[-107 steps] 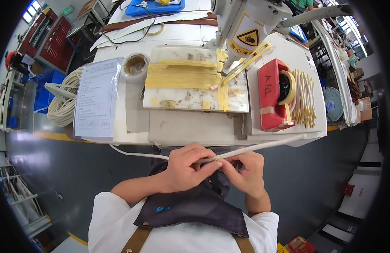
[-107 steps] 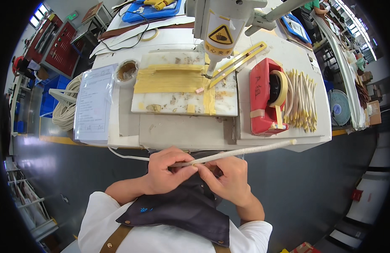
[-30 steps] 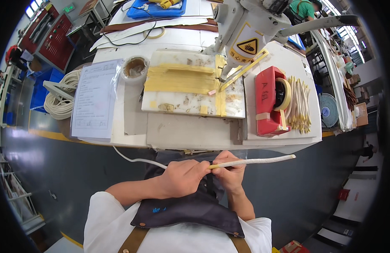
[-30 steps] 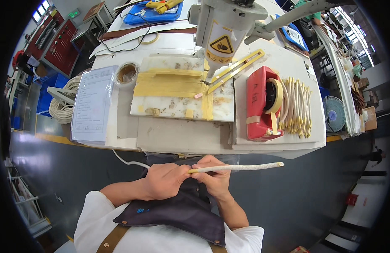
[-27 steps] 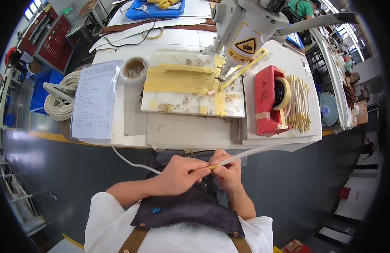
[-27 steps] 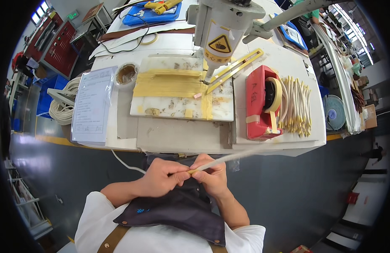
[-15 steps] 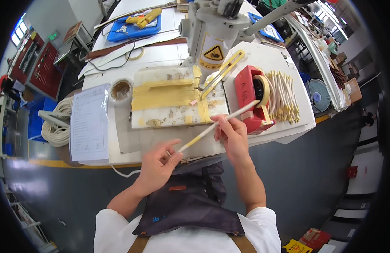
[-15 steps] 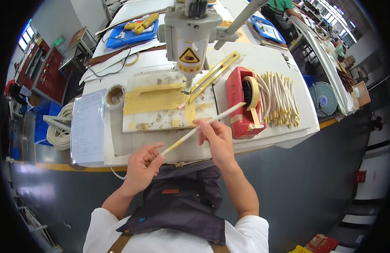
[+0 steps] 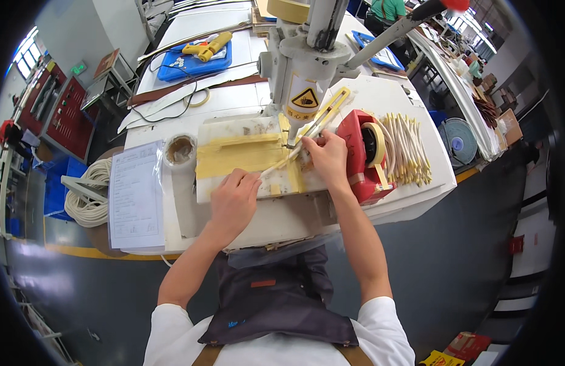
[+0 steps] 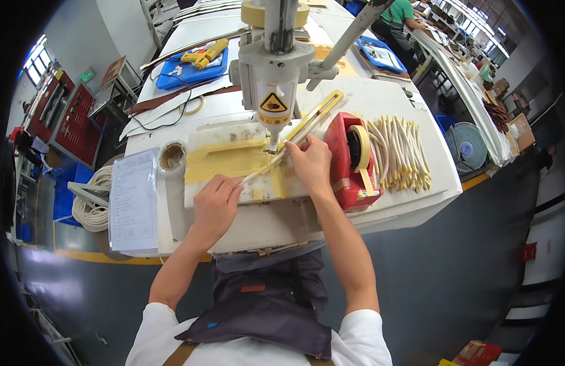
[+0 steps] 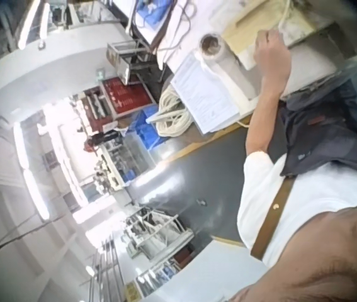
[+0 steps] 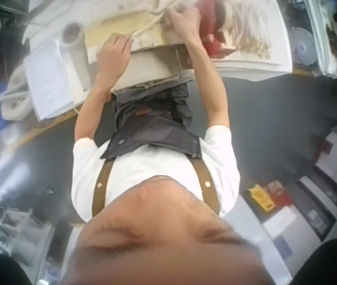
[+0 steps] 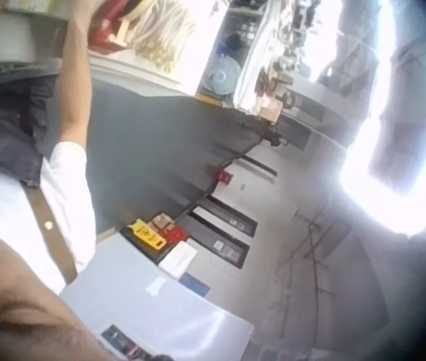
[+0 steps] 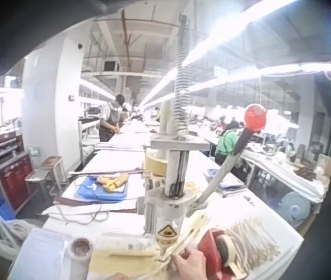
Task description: The person repeatedly inserts a white cable into a jig, operates a lever to crimp a yellow connector onto the end, and then removes the finished unit. This process is repeated for multiple cables throughout the clip.
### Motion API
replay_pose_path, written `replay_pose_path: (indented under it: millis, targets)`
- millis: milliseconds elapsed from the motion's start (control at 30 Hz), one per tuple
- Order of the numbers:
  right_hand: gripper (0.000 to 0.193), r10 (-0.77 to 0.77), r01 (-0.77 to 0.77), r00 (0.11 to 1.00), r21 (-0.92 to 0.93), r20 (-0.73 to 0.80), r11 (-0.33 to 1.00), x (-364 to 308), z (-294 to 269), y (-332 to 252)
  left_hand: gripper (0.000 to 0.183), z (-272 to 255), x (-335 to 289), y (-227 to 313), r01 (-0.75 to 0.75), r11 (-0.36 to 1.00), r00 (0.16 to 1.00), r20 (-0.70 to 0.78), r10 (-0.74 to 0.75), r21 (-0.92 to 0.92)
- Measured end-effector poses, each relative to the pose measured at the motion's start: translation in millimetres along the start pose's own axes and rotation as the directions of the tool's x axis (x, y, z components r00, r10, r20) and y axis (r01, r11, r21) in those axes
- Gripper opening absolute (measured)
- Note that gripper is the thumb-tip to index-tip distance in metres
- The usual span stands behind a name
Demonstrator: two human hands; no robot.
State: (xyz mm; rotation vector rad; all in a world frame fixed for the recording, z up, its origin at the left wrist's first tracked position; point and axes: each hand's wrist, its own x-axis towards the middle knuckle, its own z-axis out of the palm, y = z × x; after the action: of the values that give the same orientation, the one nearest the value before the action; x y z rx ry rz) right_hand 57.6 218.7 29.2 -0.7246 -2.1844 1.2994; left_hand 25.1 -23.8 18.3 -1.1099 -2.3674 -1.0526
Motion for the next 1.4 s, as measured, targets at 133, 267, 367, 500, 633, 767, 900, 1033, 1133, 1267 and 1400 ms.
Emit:
replay_pose_path:
  millis: [133, 267, 367, 500, 633, 767, 900, 1033, 1133, 1267, 1400]
  targets:
    - [0.038, -0.080, 0.073, 0.996, -0.222, -0.023, 0.972, 6.9, 7.9, -4.2, 0.013, 4.0, 5.7, -1.6, -0.009, 0.997, 1.000, 0.030, 0.007, 0.076]
    - [0.042, -0.199, 0.165, 0.980, -0.450, -0.028, 0.878, 5.2, 14.4, 1.7, 0.015, 0.1, 8.4, -2.0, -0.033, 0.992, 0.994, 0.106, 0.021, 0.118]
    - [0.048, -0.121, 0.132, 0.991, -0.627, 0.061, 0.768, 2.7, 13.3, -8.4, 0.017, -2.5, 8.6, -3.5, -0.060, 0.991, 0.990, 0.137, 0.044, 0.116]
    - [0.052, -0.045, 0.085, 0.996, -0.602, 0.081, 0.794, 6.7, 10.9, -6.8, 0.020, 2.5, 8.3, -10.4, -0.110, 0.994, 0.986, 0.131, 0.107, 0.019]
    - [0.056, -0.019, 0.072, 0.995, -0.564, 0.099, 0.823, 11.2, 7.2, -5.1, 0.024, 6.7, 13.5, -12.5, -0.135, 0.990, 0.981, 0.135, 0.139, -0.040]
    - [0.060, 0.018, 0.045, 0.994, -0.570, 0.104, 0.820, 10.6, 6.7, -12.2, 0.024, 11.3, 17.2, -12.3, -0.126, 0.991, 0.976, 0.171, 0.133, -0.050]
    - [0.062, 0.021, 0.039, 0.995, -0.563, 0.099, 0.825, 11.5, 7.5, -12.7, 0.024, 12.6, 22.2, -10.9, -0.124, 0.990, 0.972, 0.191, 0.134, -0.061]
    - [0.062, 0.020, 0.037, 0.995, -0.553, 0.096, 0.833, 11.6, 6.7, -9.8, 0.022, 13.7, 25.8, -9.8, -0.117, 0.988, 0.971, 0.197, 0.136, -0.104]
    - [0.049, -0.022, 0.038, 0.999, -0.558, 0.034, 0.829, 10.2, 10.7, -5.6, 0.019, 14.6, 27.9, -10.2, -0.100, 0.984, 0.975, 0.182, 0.126, -0.148]
    - [0.059, -0.005, 0.042, 0.998, -0.544, 0.069, 0.838, 8.1, 9.9, -11.2, 0.017, 15.8, 26.8, -12.7, -0.079, 0.981, 0.979, 0.173, 0.110, -0.174]
    - [0.059, -0.033, 0.062, 0.997, -0.513, 0.065, 0.856, 6.2, 8.2, -8.0, 0.016, 17.0, 29.8, -12.0, -0.095, 0.976, 0.976, 0.173, 0.130, -0.196]
